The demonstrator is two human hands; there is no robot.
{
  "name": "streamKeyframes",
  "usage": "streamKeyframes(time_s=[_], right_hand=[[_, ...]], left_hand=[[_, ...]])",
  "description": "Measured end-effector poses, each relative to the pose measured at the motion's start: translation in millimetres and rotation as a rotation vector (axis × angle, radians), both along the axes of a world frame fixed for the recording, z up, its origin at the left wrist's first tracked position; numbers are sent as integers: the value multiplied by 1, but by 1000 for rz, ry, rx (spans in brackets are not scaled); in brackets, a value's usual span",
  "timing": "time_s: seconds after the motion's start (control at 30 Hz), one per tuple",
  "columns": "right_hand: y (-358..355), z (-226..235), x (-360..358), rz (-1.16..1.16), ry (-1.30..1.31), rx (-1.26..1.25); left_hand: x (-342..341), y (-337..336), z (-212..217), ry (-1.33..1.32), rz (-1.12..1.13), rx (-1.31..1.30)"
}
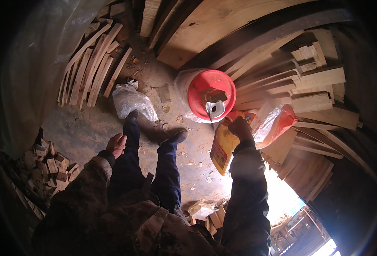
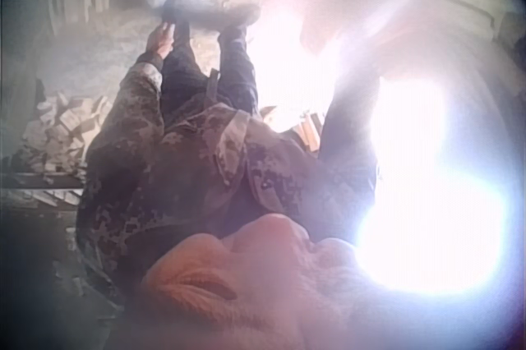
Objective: The person opens a plastic bag and pours a white powder into a bucket. They then use a stick to stir the contents, add liquid from a yellow bottle, and continue mixing. The person also handles a small container and a red-lidded bucket during the process.
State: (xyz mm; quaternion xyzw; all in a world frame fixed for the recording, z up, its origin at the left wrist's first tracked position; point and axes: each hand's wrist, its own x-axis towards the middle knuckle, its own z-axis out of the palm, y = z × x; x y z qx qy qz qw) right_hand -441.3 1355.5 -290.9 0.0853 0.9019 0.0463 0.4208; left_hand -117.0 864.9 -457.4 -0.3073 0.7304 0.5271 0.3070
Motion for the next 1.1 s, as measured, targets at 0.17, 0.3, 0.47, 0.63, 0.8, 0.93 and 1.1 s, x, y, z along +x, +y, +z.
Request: streamKeyframes(time_s=[0.17,0.3,0.47,0.63,0.8,0.93,1.1], right_hand=[[1,0,-2,-25,-7,1],[0,3,-2,-30,13,24],[-2,4,-3,-47,6,44],[-4,6,-3,-54,-5,37],[-3,7,4,-21,110,-16],[-1,8,9,-35,106,-18],[2,11,16,-86,109,-28]], left_hand=[[-2,-2,6,1,3,-16],[-2,1,3,25,32,32],[-5,1,5,50,17,12],[-9,1,12,29,-72,-68],[-12,2,17,111,-154,-145],[-17,5,30,113,-208,-210],[-27,10,39,103,-156,-204]])
